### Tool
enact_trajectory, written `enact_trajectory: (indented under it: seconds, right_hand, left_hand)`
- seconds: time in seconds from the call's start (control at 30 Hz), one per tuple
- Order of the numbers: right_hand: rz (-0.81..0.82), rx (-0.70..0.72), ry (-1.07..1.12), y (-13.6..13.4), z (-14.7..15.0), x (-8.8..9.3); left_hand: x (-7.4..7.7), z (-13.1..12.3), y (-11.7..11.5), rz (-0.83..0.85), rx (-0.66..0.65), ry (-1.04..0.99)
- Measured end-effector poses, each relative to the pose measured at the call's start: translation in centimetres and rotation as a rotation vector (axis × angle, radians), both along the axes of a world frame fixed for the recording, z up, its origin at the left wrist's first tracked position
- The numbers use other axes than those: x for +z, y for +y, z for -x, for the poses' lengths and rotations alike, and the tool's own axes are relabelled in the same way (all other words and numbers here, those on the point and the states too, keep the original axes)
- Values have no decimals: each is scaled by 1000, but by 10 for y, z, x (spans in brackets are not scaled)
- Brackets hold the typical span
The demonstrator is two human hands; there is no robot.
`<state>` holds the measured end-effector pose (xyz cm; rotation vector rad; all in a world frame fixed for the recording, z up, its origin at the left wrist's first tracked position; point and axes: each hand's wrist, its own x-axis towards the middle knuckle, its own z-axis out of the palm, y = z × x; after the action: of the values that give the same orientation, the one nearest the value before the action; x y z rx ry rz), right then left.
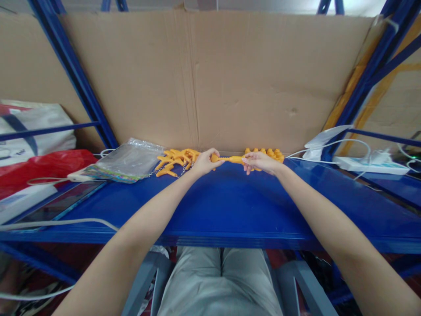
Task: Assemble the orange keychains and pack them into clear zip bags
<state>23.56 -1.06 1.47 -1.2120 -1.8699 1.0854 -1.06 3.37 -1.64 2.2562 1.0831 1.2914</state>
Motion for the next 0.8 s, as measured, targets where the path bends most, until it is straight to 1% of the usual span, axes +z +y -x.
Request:
enact_trajectory:
  seconds: [0.2, 0.3, 0.4, 0.5, 0.6, 0.7, 0.8]
  right_hand:
    - [-30, -10, -59, 4, -3, -3]
    - [-68, 7, -72, 6, -4, -3]
    - [-136, 22, -23, 8, -3, -6]
    - [-211, -9, 62, 9, 1, -8]
    - [-248, -34, 80, 7, 6, -10]
    - [-243, -56, 49, 3, 10, -9]
    - [-160, -94, 48, -1, 13, -7]
  left_hand:
    - [-2, 3, 4, 11, -29, -7]
    - [-2, 3, 3, 29, -27, -18]
    - [0, 3, 2, 21, -6, -30]
    - [2, 3, 1, -12, 17, -33]
    - [3, 4, 0, -40, 37, -9]
    - [2, 5, 0, -61, 33, 40]
    - [3, 5, -1, -101, 24, 59]
